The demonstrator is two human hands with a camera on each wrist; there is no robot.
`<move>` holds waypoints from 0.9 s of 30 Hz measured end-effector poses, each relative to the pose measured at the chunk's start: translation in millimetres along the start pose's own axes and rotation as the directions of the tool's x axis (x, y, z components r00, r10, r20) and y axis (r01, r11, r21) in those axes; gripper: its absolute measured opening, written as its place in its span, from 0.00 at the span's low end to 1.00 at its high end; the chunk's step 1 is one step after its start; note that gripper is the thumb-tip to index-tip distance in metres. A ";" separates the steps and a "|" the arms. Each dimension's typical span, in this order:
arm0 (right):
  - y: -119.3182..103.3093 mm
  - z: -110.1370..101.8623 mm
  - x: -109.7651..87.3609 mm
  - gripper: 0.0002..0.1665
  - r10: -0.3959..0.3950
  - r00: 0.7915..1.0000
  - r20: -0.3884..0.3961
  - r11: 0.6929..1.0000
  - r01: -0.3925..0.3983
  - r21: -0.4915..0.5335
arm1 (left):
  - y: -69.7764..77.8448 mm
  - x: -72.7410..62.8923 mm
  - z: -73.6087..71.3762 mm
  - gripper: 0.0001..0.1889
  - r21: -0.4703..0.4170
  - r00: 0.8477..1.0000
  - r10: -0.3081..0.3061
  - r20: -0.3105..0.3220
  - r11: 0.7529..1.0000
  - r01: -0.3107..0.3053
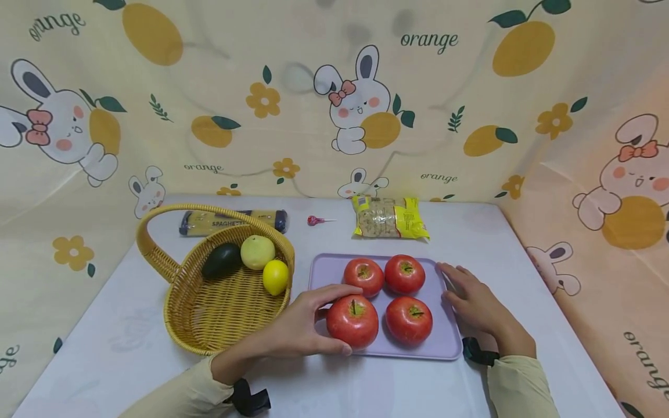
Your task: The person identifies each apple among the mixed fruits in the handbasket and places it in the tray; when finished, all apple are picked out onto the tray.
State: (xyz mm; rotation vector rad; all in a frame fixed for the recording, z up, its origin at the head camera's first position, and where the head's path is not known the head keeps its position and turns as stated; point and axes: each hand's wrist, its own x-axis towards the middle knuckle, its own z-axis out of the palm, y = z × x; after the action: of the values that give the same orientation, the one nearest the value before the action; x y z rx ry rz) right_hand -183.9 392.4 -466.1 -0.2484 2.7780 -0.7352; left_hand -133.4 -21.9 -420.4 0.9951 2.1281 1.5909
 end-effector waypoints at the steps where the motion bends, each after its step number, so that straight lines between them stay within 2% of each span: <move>1: -0.3 -0.2 0.1 0.47 -0.001 1.000 0.000 1.000 0.001 0.000 | -2.5 1.4 2.1 0.45 0.004 1.000 0.000 -0.003 1.000 0.000; 7: -0.7 -1.3 -0.1 0.48 0.018 1.000 0.010 1.000 -0.018 -0.002 | -15.3 10.5 14.8 0.45 0.038 0.999 -0.003 -0.037 0.999 0.005; 11: -0.2 -1.7 0.0 0.48 0.022 1.000 0.014 1.000 -0.022 0.000 | -24.2 16.0 21.2 0.45 0.079 0.998 -0.040 -0.053 0.996 0.044; 15: -0.3 -1.5 -0.3 0.48 0.021 1.000 0.015 1.000 -0.021 0.002 | -33.5 18.7 25.2 0.45 0.063 0.994 -0.086 -0.061 0.994 0.090; 20: -1.0 -1.3 -1.0 0.49 0.022 1.000 0.015 1.000 -0.022 0.002 | -40.4 19.8 28.7 0.45 0.031 0.993 -0.113 -0.039 0.993 0.114; 24: -1.3 -1.2 -0.8 0.49 0.027 1.000 0.014 1.000 -0.027 0.002 | -41.1 20.5 30.7 0.45 0.078 0.995 -0.091 -0.039 0.993 0.093; 27: -1.3 -0.7 -0.6 0.49 0.027 1.000 0.014 1.000 -0.027 0.007 | -40.5 21.1 31.9 0.46 0.168 0.997 -0.054 -0.056 0.984 0.063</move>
State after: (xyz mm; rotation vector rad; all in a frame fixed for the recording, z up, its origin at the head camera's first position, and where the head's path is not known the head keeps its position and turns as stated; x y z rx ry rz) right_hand -183.4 391.8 -464.8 -0.2137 2.7596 -0.7336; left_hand -143.0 9.4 -465.4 0.9422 2.3372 1.4423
